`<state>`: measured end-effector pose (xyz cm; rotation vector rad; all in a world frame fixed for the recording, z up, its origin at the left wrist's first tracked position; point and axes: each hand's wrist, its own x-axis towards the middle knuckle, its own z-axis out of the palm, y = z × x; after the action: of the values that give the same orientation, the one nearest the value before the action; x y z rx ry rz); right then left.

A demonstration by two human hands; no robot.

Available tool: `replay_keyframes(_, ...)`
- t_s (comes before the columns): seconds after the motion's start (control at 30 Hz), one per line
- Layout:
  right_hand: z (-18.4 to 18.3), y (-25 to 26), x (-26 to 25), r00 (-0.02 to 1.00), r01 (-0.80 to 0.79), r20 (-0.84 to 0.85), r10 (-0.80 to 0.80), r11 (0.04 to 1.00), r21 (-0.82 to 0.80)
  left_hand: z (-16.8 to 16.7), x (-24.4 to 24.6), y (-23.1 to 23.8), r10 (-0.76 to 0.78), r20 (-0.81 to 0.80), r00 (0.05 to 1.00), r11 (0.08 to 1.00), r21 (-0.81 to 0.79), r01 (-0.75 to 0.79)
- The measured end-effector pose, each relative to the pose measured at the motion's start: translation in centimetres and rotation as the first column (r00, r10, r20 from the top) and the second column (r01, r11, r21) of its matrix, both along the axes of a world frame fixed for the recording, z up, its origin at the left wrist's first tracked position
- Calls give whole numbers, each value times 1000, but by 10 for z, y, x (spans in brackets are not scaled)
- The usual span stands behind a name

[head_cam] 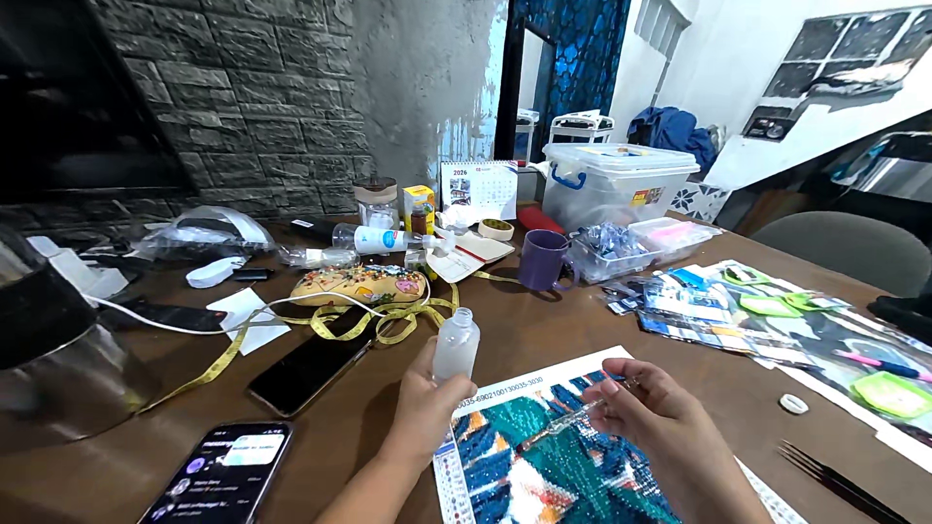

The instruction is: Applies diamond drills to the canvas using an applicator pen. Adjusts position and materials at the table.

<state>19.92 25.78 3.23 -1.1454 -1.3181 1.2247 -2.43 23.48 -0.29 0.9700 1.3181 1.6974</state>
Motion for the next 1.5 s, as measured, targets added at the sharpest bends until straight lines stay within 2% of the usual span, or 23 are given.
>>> replay_keyframes(0.4, -1, 1, -1, 999, 42, -9, -42, 999, -1, 0, 0, 0, 8, 16, 1000, 1000, -15, -8)
replay_keyframes(0.53, 0, -1, -8, 999, 14, -47, -14, 1000, -14, 1, 0, 1, 8, 11, 1000, 1000, -17, -8)
replay_keyframes(0.8, -2, 0, -10, 1000, 11, 8, -11, 1000, -6, 1, 0, 1, 11, 11, 1000, 1000, -19, -11)
replay_keyframes(1.0, 1, -4, -16, 999, -7, -48, 5, 999, -45, 1, 0, 1, 9, 4, 1000, 1000, -23, -9)
replay_keyframes(1.17, -1, -6, -22, 999, -30, -10, 30, 999, -36, 0, 0, 1, 12, -12, 1000, 1000, -23, -12)
replay_keyframes(1.5, -1, 1, -12, 1000, 22, 20, -21, 998, -50, 1, 1, 1, 20, -4, 1000, 1000, -16, -20)
